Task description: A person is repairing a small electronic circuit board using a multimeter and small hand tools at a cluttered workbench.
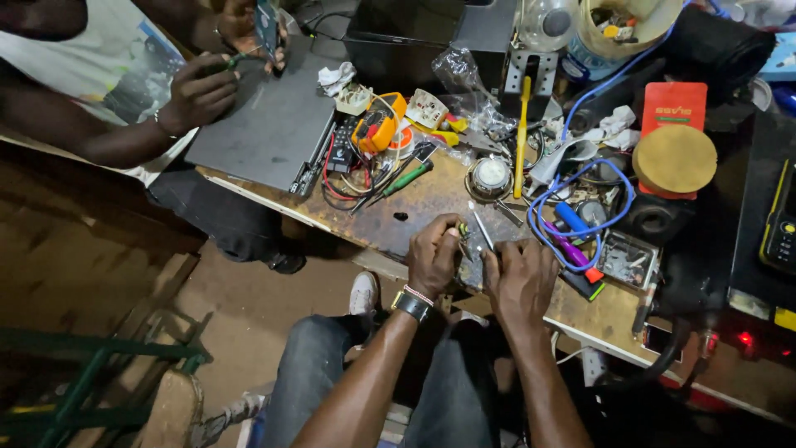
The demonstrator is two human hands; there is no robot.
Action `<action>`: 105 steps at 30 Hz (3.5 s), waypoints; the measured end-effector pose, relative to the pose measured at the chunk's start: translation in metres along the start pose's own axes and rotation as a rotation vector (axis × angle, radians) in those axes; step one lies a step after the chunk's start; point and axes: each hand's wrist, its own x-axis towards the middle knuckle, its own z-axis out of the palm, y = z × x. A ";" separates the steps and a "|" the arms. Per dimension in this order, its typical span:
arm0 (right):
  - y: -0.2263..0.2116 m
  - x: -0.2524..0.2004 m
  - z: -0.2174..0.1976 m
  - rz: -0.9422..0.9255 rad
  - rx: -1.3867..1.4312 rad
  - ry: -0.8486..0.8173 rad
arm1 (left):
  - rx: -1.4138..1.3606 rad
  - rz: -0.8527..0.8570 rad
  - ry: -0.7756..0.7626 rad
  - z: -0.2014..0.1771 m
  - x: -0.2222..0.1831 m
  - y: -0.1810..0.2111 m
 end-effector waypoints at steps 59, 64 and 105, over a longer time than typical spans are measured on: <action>-0.015 0.003 -0.005 0.434 0.830 0.050 | 0.050 -0.023 -0.092 0.004 -0.001 -0.002; -0.015 0.002 0.000 0.539 0.917 -0.078 | 0.047 -0.031 -0.072 0.003 -0.001 -0.002; -0.002 -0.005 -0.007 0.304 0.818 -0.020 | 0.178 -0.237 -0.346 -0.004 0.022 0.003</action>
